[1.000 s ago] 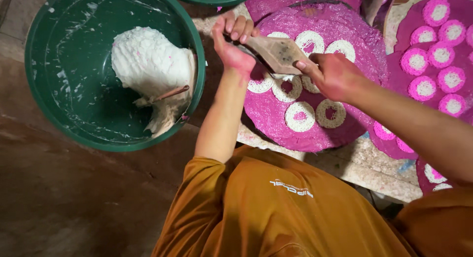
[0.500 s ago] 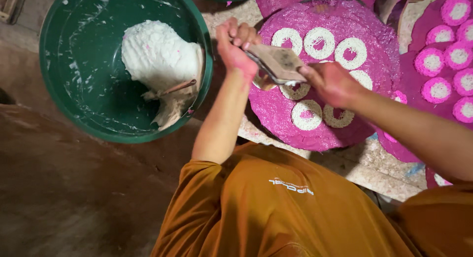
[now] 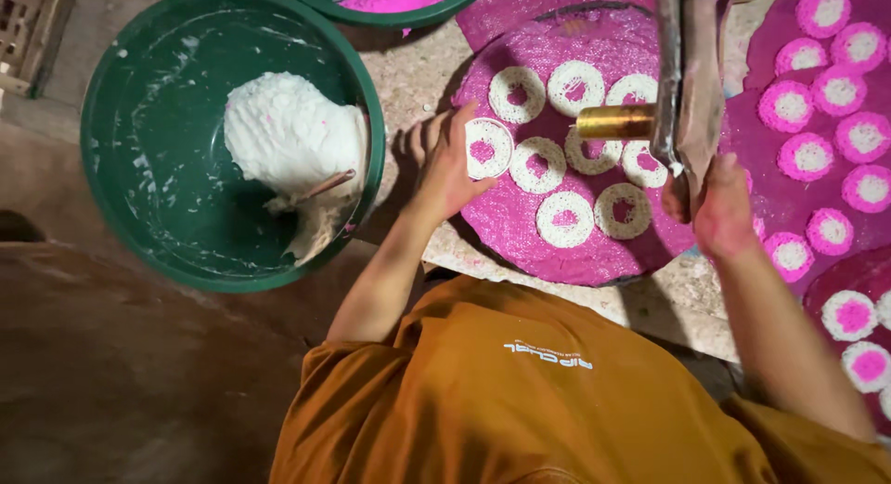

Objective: The person uses a handheld press to form pink and white circular items from powders. They repeatedly scoop pink powder into the press, then white powder, press the mixture, and release the formed circles onto a pink mat. The finished circles are arranged in rows on the mat.

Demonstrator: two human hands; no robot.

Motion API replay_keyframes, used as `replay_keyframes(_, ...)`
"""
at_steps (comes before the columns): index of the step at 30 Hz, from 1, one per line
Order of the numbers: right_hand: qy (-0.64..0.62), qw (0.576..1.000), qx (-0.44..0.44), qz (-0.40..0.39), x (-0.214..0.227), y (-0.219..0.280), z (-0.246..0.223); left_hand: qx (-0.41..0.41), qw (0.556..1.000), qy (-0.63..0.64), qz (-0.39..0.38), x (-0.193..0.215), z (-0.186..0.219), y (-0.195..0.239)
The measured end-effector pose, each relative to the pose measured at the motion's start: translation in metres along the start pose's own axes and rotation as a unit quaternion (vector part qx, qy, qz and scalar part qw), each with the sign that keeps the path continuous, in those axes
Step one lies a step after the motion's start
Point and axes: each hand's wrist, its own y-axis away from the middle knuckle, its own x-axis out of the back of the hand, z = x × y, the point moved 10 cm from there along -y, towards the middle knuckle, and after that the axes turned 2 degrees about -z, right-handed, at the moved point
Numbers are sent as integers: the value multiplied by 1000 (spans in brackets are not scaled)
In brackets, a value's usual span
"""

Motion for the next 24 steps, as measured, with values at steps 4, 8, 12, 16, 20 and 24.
replay_keyframes(4, -64, 997, 9, 41, -1, 28, 14, -38, 998, 24, 33, 23, 17, 7)
replay_keyframes(8, -109, 992, 14, 67, 10, 53, 26, -90, 995, 39, -16, 28, 41, 45)
replay_keyframes(12, -147, 985, 9, 89, 25, 67, 41, -92, 994, -35, -39, 16, 58, 71)
replay_keyframes(16, -158, 984, 4, 82, 23, 76, 46, -83, 994, -27, -63, 2, 64, 75)
replay_keyframes(20, -115, 990, 51, 68, 9, 78, 19, -107, 993, 5, -42, 18, 80, 67)
replay_keyframes(24, 18, 998, -5, 67, -14, 73, -8, -168, 984, 52, 15, 65, 108, 61)
